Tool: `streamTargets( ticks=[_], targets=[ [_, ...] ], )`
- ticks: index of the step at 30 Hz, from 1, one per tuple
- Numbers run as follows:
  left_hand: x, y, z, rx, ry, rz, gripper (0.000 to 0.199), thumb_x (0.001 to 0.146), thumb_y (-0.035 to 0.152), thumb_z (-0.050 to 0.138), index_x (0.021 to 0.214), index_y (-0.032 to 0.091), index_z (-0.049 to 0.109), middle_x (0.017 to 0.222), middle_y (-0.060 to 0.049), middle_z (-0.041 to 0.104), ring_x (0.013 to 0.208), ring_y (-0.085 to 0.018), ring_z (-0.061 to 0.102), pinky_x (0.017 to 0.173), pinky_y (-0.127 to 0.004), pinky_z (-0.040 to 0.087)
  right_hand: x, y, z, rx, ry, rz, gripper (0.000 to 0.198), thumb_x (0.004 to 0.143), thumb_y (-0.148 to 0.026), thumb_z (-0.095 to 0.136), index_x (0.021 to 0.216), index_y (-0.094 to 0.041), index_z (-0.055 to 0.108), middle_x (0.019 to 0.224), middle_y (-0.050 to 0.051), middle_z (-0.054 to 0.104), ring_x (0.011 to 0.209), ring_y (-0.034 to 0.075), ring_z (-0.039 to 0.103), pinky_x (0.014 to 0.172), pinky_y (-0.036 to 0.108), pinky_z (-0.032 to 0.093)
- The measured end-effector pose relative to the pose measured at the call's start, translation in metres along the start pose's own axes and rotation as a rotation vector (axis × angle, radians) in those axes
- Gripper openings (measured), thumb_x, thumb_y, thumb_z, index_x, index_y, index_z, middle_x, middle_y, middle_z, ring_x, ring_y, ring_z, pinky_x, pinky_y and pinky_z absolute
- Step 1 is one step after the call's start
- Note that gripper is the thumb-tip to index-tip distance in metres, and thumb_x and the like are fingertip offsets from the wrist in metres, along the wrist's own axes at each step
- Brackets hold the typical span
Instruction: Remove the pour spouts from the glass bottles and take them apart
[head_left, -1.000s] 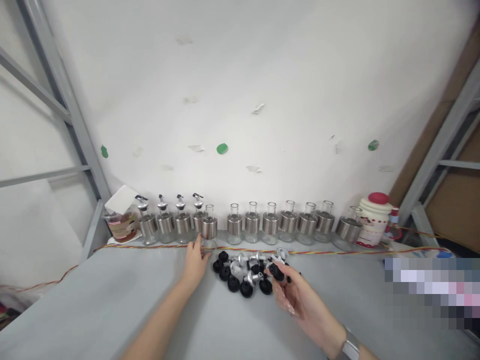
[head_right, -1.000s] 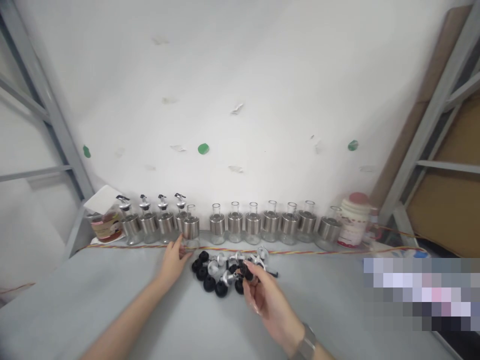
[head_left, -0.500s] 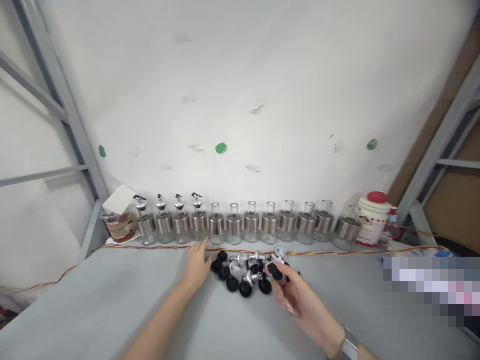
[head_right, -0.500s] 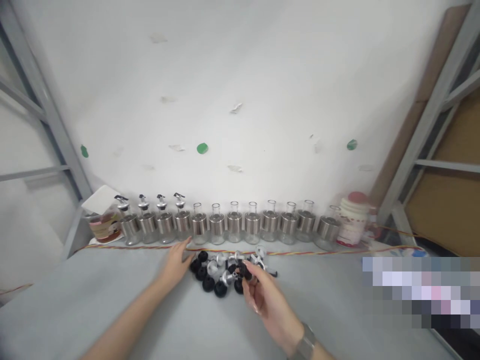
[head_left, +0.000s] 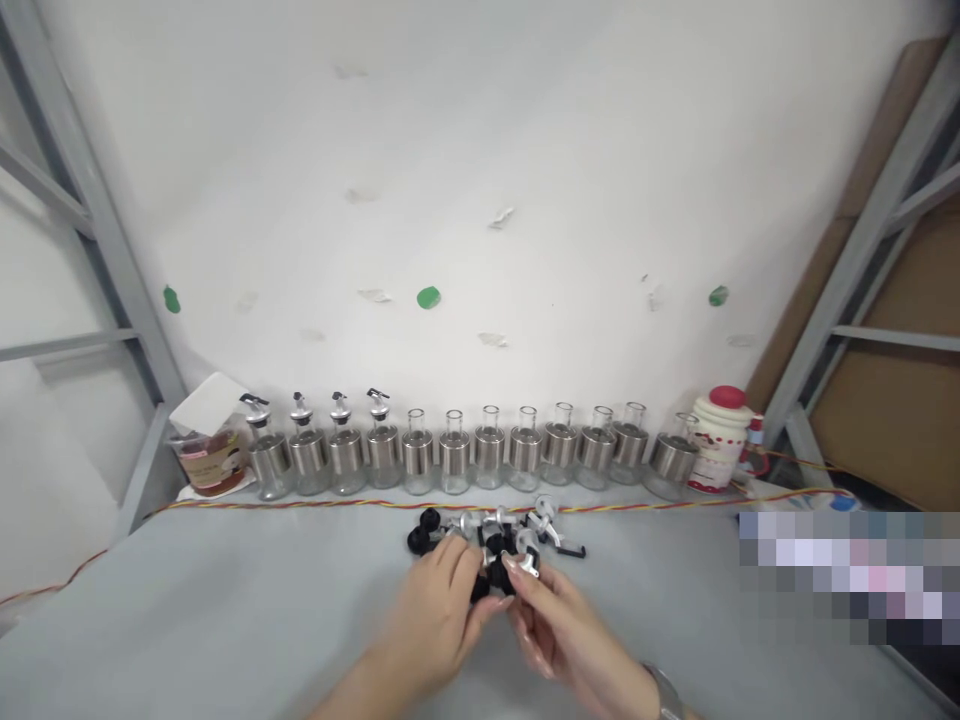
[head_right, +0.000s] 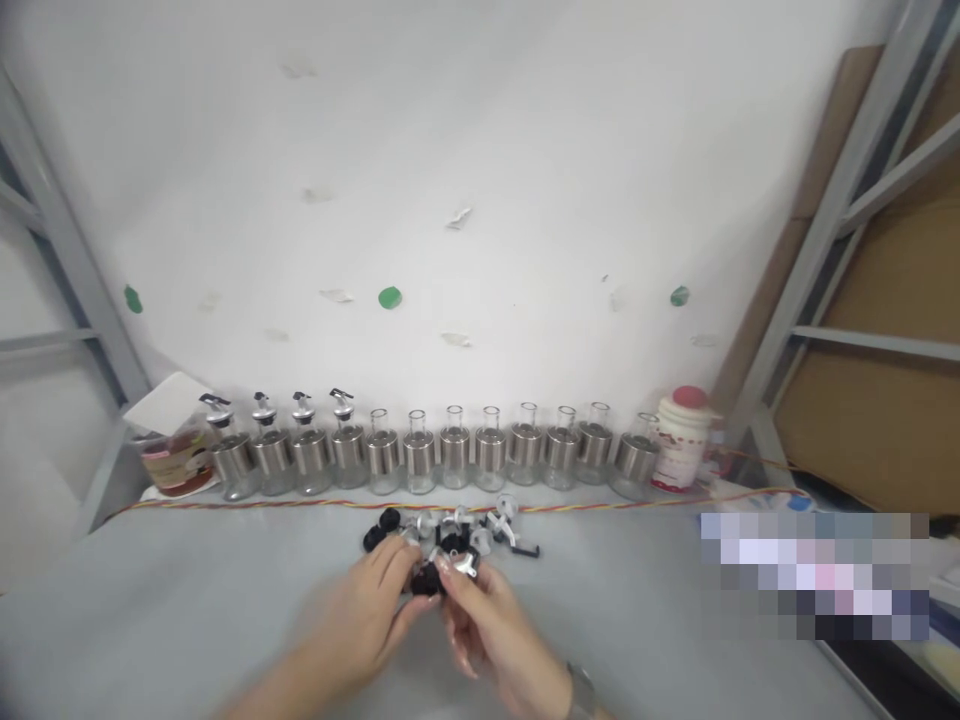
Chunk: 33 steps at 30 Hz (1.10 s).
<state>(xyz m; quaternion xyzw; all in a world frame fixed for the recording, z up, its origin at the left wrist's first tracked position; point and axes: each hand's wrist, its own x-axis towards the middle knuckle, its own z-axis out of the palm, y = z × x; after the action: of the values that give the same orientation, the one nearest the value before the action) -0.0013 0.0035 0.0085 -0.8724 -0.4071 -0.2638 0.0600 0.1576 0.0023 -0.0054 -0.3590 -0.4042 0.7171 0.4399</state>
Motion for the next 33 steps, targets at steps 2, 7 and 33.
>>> streamTargets(
  ticks=[2,7,33],
  targets=[
    [0.001,0.000,-0.003,0.031,-0.010,0.025,0.019,0.084,0.032,0.037,0.088,0.016,0.048,0.081,-0.008,0.054,0.074,-0.021,0.051,0.059,-0.033,0.045,-0.002,0.004,0.003,0.007,-0.072,-0.001,0.038,0.070,-0.054,0.056,0.074,-0.018,0.044,0.042,-0.008,0.047,0.027,0.004,0.036,0.026,0.013,0.027],
    [0.002,0.004,-0.010,0.059,0.006,0.129,0.021,0.082,0.037,0.040,0.084,0.017,0.048,0.079,-0.007,0.054,0.070,-0.020,0.050,0.055,-0.030,0.043,-0.005,0.006,0.010,0.065,-0.098,0.062,0.041,0.071,-0.058,0.052,0.076,-0.019,0.042,0.044,-0.005,0.052,0.030,0.007,0.045,0.028,0.014,0.032],
    [-0.007,0.003,0.014,-0.003,0.361,-0.072,0.014,0.085,0.019,0.032,0.073,0.019,0.039,0.059,0.000,0.047,0.052,-0.013,0.048,0.049,-0.022,0.038,-0.017,0.012,0.007,-0.798,0.107,-0.545,0.030,0.089,-0.031,0.032,0.117,-0.021,0.039,0.100,0.007,0.056,0.085,0.016,0.057,0.076,0.027,0.047]
  ],
)
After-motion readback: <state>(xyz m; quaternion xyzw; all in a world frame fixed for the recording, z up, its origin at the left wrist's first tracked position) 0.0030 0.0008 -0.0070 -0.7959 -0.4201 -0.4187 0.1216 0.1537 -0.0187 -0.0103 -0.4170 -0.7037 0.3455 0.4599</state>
